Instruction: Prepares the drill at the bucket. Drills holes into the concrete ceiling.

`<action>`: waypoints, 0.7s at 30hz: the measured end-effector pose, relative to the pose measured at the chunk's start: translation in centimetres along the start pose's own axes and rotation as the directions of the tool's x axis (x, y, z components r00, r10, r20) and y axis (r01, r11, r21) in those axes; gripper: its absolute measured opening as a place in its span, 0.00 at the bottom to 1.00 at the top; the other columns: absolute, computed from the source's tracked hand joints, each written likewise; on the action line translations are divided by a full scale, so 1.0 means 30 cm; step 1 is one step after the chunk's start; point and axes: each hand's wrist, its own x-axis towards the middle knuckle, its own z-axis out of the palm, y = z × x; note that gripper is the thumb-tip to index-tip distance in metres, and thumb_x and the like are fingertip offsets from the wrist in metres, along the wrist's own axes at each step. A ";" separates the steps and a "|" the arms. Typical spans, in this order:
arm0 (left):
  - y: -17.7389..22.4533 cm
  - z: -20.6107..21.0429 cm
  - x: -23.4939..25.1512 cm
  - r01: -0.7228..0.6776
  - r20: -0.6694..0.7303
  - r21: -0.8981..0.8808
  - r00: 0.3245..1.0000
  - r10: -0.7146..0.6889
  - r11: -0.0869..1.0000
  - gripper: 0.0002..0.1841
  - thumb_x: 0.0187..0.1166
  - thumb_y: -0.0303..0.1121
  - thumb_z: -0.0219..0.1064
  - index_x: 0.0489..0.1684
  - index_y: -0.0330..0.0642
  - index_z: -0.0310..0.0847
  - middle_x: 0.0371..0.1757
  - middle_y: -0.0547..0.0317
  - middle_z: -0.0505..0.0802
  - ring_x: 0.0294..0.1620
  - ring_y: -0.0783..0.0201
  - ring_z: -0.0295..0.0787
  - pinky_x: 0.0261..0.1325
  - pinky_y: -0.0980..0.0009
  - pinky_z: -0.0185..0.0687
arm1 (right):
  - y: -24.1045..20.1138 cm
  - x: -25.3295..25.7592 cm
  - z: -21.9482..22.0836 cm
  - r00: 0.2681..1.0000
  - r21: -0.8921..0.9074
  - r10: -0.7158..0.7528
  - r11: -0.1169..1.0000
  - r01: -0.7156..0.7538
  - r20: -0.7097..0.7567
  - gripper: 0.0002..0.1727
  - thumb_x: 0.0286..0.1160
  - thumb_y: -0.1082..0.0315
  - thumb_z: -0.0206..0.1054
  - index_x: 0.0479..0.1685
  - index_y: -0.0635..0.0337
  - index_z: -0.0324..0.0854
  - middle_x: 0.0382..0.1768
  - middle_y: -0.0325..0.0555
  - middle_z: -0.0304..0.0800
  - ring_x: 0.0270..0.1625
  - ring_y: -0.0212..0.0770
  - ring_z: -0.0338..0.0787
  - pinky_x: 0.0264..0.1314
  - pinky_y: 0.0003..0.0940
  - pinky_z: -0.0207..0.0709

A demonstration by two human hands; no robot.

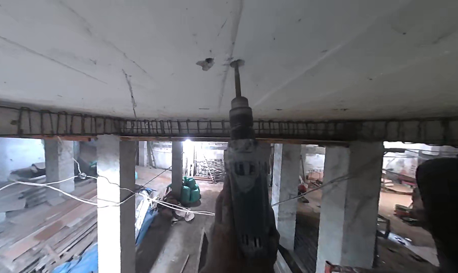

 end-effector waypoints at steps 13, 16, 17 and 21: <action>-0.036 0.249 0.015 0.013 -0.059 -0.242 0.998 -0.028 0.970 0.65 0.57 0.53 0.84 0.89 0.21 0.44 0.78 0.28 0.75 0.74 0.58 0.82 0.75 0.62 0.81 | 0.030 0.165 -0.217 0.987 -0.206 -0.082 0.972 0.109 0.136 0.31 0.86 0.58 0.58 0.64 0.87 0.75 0.59 0.48 0.91 0.65 0.16 0.84 0.73 0.16 0.76; -0.032 0.293 0.019 -0.015 -0.076 -0.289 0.997 -0.008 0.957 0.65 0.57 0.52 0.85 0.88 0.18 0.43 0.78 0.27 0.75 0.75 0.58 0.81 0.77 0.63 0.78 | 0.012 0.201 -0.256 0.979 -0.299 -0.099 0.942 0.151 0.180 0.33 0.82 0.57 0.60 0.63 0.89 0.75 0.59 0.57 0.90 0.66 0.18 0.84 0.73 0.15 0.74; -0.031 0.312 0.019 -0.030 -0.090 -0.309 0.996 0.002 0.951 0.65 0.57 0.51 0.85 0.87 0.17 0.43 0.77 0.26 0.75 0.75 0.58 0.80 0.78 0.63 0.77 | 0.016 0.208 -0.277 0.972 -0.314 -0.119 0.932 0.179 0.202 0.37 0.84 0.50 0.58 0.64 0.87 0.76 0.61 0.55 0.90 0.67 0.18 0.84 0.74 0.16 0.74; -0.023 0.377 0.021 -0.061 -0.119 -0.387 0.993 0.015 0.920 0.65 0.57 0.47 0.86 0.87 0.17 0.39 0.79 0.26 0.73 0.78 0.60 0.77 0.82 0.65 0.72 | 0.078 0.237 -0.363 0.949 -0.352 -0.201 0.894 0.279 0.242 0.39 0.86 0.37 0.51 0.74 0.67 0.78 0.68 0.37 0.88 0.70 0.16 0.81 0.76 0.20 0.75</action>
